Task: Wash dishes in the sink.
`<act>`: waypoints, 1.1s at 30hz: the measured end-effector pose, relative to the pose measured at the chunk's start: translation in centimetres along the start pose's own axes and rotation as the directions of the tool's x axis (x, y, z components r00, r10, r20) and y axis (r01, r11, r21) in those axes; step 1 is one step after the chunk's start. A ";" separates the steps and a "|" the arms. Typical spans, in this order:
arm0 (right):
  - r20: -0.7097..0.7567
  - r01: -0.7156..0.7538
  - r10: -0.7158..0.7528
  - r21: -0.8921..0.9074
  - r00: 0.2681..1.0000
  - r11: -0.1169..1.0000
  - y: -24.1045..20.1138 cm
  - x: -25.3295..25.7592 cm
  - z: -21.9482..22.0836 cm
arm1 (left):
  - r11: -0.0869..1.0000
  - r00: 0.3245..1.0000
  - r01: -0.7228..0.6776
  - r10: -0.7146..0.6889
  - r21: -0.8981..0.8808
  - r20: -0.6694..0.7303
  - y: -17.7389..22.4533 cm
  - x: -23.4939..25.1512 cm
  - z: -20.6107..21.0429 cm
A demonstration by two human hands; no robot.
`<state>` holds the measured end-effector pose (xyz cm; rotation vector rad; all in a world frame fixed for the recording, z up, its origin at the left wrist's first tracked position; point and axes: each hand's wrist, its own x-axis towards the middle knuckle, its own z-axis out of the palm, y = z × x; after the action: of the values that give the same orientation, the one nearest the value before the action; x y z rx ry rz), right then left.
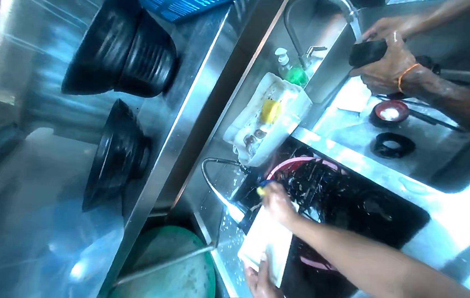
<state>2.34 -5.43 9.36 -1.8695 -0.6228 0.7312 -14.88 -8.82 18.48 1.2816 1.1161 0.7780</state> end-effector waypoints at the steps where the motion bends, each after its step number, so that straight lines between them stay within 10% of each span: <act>1: -0.049 -0.086 0.086 -0.001 0.995 0.996 0.4 0.8 -0.2 | 1.000 0.999 -0.022 0.022 0.013 0.024 0.1 -0.1 0.0; 7: 0.069 0.149 -0.162 0.168 0.984 0.974 -4.6 -5.1 0.4 | 0.995 0.995 0.095 -0.096 -0.027 -0.021 0.2 2.4 1.2; 11: 0.088 -0.103 0.087 0.195 0.992 0.975 -5.6 -3.1 -0.1 | 0.984 0.980 0.176 -0.177 0.016 0.089 0.9 3.6 2.0; 16: 0.351 -0.003 -0.065 0.192 0.934 0.981 -12.0 -10.0 -6.8 | 0.938 0.932 0.346 -0.342 0.010 -0.123 6.7 4.1 6.8; 18: 0.206 0.125 -0.185 0.274 0.961 0.954 -8.1 -10.0 -2.5 | 0.983 0.969 0.149 -0.123 -0.110 0.212 2.3 6.2 2.1; 21: -0.030 0.237 -0.238 0.270 0.971 0.933 -2.1 -6.4 2.1 | 0.994 0.992 0.113 -0.113 0.006 0.058 0.0 6.0 1.5; 24: -0.015 0.075 -0.073 0.201 0.997 0.977 -0.7 -2.1 0.5 | 0.984 0.998 0.067 -0.063 0.168 -0.028 0.2 4.0 1.9; 27: -0.033 0.284 -0.283 0.202 0.958 0.937 -0.7 -2.1 0.6 | 0.989 0.997 0.015 -0.004 0.144 -0.074 1.2 3.8 1.2; 33: -0.011 0.249 -0.252 0.207 0.968 0.946 0.2 -0.6 -0.3 | 0.992 0.999 0.011 -0.006 0.128 -0.040 1.8 2.9 -0.5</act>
<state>2.13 -6.09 9.36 -1.5602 -0.7495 0.6184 -14.20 -5.68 19.70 1.3730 1.2189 0.7379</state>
